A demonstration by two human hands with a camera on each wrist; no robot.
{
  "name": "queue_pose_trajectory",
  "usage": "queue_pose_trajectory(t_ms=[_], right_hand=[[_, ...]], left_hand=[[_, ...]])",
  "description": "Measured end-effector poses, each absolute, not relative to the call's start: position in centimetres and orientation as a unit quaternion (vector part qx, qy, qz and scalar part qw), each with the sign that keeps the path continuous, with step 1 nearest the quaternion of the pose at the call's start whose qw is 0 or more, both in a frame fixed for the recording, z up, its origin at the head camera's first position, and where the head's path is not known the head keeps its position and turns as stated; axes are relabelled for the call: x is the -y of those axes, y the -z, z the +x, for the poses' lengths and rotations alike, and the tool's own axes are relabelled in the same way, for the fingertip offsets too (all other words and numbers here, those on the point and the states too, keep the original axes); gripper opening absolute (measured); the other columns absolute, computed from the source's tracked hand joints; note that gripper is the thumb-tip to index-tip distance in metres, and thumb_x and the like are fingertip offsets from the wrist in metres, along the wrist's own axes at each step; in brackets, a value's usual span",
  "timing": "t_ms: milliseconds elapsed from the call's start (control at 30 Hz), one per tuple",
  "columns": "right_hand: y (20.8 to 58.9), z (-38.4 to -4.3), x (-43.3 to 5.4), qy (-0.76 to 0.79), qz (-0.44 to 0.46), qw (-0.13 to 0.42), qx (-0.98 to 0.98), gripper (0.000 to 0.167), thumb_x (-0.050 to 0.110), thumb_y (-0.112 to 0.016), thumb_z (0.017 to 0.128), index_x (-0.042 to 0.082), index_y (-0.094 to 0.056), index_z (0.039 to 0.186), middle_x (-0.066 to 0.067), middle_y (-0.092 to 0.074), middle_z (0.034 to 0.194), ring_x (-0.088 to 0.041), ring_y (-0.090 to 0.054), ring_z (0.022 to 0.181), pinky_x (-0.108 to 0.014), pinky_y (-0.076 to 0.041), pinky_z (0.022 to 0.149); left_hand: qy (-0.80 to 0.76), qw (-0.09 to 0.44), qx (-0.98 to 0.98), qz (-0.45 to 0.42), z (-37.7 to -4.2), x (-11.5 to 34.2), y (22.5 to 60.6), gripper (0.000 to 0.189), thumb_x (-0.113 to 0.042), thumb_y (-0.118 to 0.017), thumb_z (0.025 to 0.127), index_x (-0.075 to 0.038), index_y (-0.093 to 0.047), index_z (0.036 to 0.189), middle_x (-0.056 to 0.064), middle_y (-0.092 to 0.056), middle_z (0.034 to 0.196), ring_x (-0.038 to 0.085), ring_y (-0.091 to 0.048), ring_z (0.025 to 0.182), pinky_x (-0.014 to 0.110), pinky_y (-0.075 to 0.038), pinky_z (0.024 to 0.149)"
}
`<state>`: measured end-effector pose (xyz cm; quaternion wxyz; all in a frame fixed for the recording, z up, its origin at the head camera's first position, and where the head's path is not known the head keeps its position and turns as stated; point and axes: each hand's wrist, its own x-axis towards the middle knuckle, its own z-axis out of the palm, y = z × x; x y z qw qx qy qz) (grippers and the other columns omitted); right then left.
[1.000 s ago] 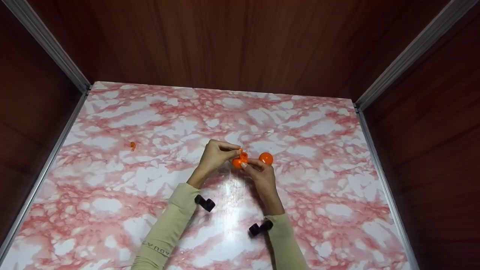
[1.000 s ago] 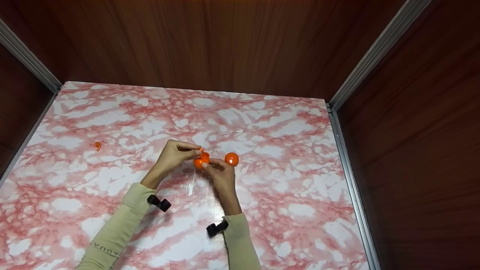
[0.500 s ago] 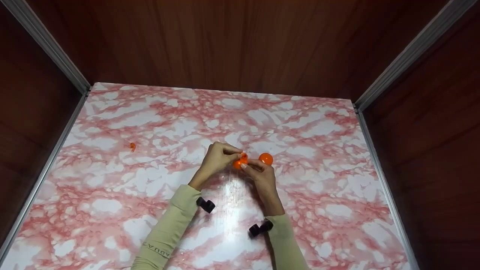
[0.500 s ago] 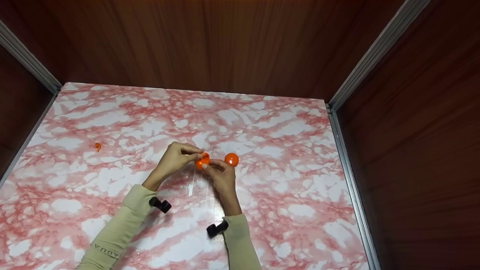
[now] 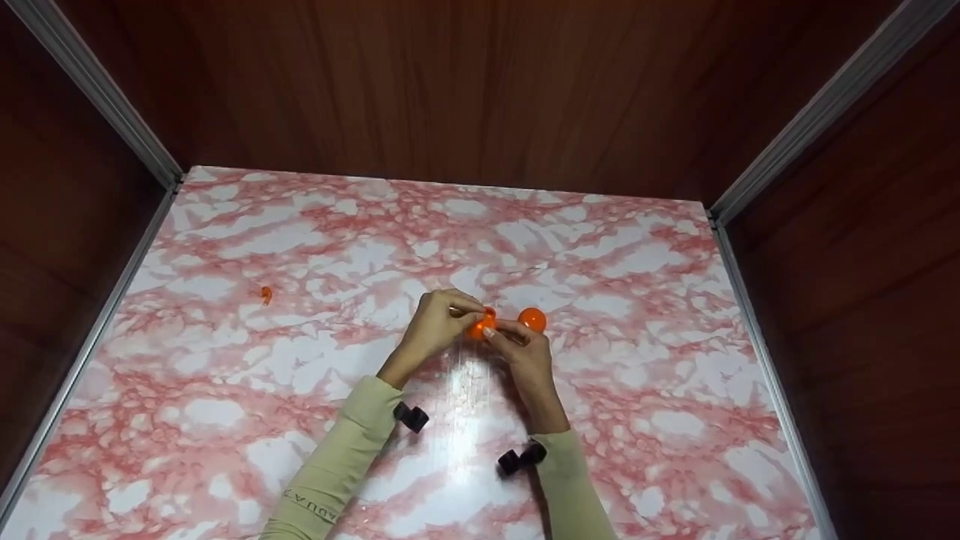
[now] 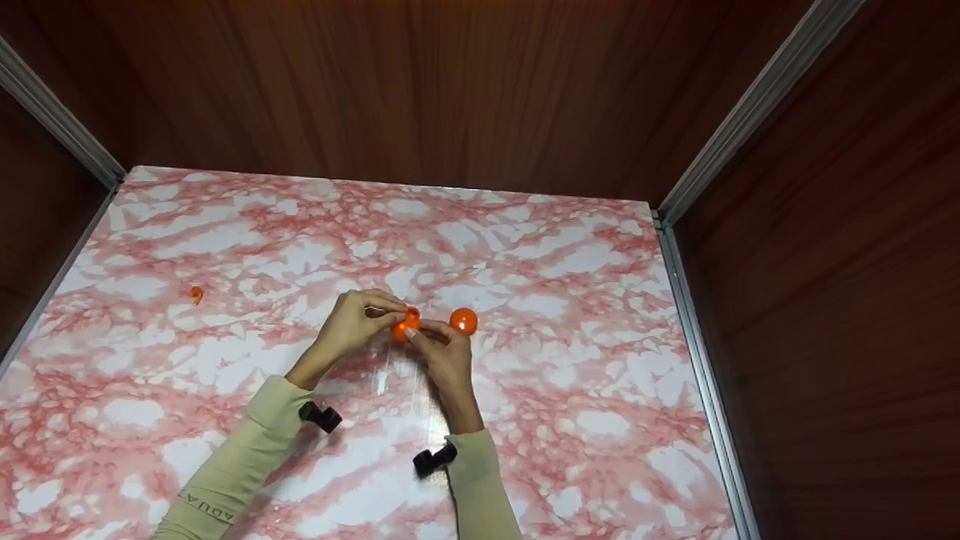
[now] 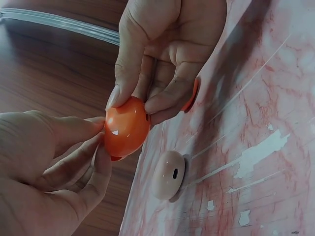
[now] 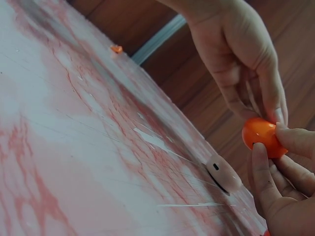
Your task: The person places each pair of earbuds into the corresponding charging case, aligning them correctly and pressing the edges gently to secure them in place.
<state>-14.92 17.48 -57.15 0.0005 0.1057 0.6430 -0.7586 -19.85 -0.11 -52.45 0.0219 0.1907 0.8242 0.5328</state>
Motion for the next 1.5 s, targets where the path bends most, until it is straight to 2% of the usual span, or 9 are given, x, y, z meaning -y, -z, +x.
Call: queue_pose_trajectory(t_ms=[233, 433, 667, 967, 1033, 1167, 1233, 1367, 1500], right_hand=[[57.1, -14.9, -17.7, 0.749, 0.112, 0.001, -0.653, 0.03, 0.007, -0.081, 0.091, -0.005, -0.075, 0.118, -0.015, -0.08, 0.108, -0.019, -0.079, 0.089, -0.038, -0.065, 0.088], [57.1, -14.9, -17.7, 0.761, 0.104, -0.002, -0.64, 0.03, 0.006, -0.08, 0.092, -0.006, -0.075, 0.118, -0.014, -0.08, 0.105, -0.023, -0.079, 0.087, -0.042, -0.065, 0.088], [57.1, -14.9, -17.7, 0.758, 0.111, 0.0, -0.643, 0.03, 0.006, -0.079, 0.092, -0.006, -0.074, 0.119, -0.012, -0.08, 0.104, -0.019, -0.078, 0.088, -0.041, -0.065, 0.088], [57.0, -14.9, -17.9, 0.766, 0.105, 0.005, -0.634, 0.03, 0.004, -0.077, 0.094, -0.007, -0.072, 0.12, -0.015, -0.08, 0.107, -0.02, -0.079, 0.09, -0.042, -0.064, 0.09], [57.1, -14.9, -17.9, 0.767, 0.106, 0.006, -0.632, 0.029, 0.004, -0.077, 0.094, -0.008, -0.072, 0.12, -0.016, -0.08, 0.107, -0.02, -0.078, 0.09, -0.043, -0.064, 0.091], [57.3, -14.9, -17.8, 0.764, 0.111, 0.009, -0.636, 0.029, 0.006, -0.079, 0.093, -0.007, -0.073, 0.119, -0.015, -0.08, 0.107, -0.021, -0.079, 0.09, -0.042, -0.064, 0.09], [57.3, -14.9, -17.7, 0.761, 0.115, 0.009, -0.639, 0.029, 0.006, -0.079, 0.092, -0.006, -0.074, 0.119, -0.014, -0.08, 0.107, -0.021, -0.079, 0.089, -0.041, -0.065, 0.089], [57.2, -14.8, -17.7, 0.767, 0.119, 0.005, -0.63, 0.029, 0.005, -0.079, 0.093, -0.007, -0.074, 0.118, -0.015, -0.079, 0.108, -0.021, -0.078, 0.088, -0.041, -0.065, 0.089], [57.1, -14.7, -17.7, 0.772, 0.119, 0.005, -0.625, 0.028, 0.003, -0.078, 0.093, -0.009, -0.073, 0.118, -0.017, -0.078, 0.109, -0.02, -0.078, 0.089, -0.043, -0.064, 0.091]], left_hand=[[-0.526, 0.027, -0.835, 0.161, -20.4, 0.8, 52.3, 0.014, -0.009, -0.075, 0.096, -0.004, -0.083, 0.107, 0.011, -0.079, 0.103, 0.027, -0.076, 0.094, 0.036, -0.065, 0.084], [-0.502, -0.005, -0.851, 0.151, -21.2, 2.5, 52.0, 0.017, -0.01, -0.072, 0.098, -0.001, -0.08, 0.111, 0.015, -0.08, 0.107, 0.029, -0.077, 0.098, 0.041, -0.064, 0.088], [-0.397, -0.05, -0.905, 0.142, -22.4, 5.8, 52.0, 0.025, -0.015, -0.067, 0.102, -0.002, -0.077, 0.12, 0.019, -0.078, 0.117, 0.035, -0.074, 0.11, 0.047, -0.062, 0.093], [-0.345, -0.082, -0.929, 0.103, -23.7, 10.4, 52.2, 0.03, -0.015, -0.063, 0.102, 0.005, -0.075, 0.121, 0.025, -0.075, 0.119, 0.042, -0.072, 0.114, 0.053, -0.058, 0.099], [-0.336, -0.087, -0.933, 0.092, -23.8, 11.7, 52.4, 0.031, -0.014, -0.062, 0.102, 0.006, -0.074, 0.122, 0.027, -0.076, 0.116, 0.043, -0.073, 0.111, 0.055, -0.058, 0.096], [-0.311, -0.096, -0.943, 0.072, -23.8, 14.4, 52.7, 0.033, -0.013, -0.06, 0.102, 0.007, -0.071, 0.126, 0.029, -0.076, 0.096, 0.043, -0.074, 0.087, 0.058, -0.06, 0.084], [-0.293, -0.103, -0.948, 0.064, -23.7, 15.9, 52.8, 0.033, -0.012, -0.059, 0.103, 0.008, -0.07, 0.127, 0.031, -0.075, 0.091, 0.045, -0.072, 0.081, 0.06, -0.059, 0.079], [-0.263, -0.106, -0.958, 0.051, -23.3, 18.6, 52.8, 0.035, -0.01, -0.055, 0.104, 0.011, -0.066, 0.129, 0.036, -0.073, 0.099, 0.052, -0.072, 0.085, 0.062, -0.058, 0.074], [-0.253, -0.099, -0.961, 0.044, -22.8, 21.1, 52.9, 0.034, -0.007, -0.053, 0.104, 0.014, -0.063, 0.129, 0.039, -0.071, 0.1, 0.054, -0.071, 0.085, 0.063, -0.058, 0.074]])
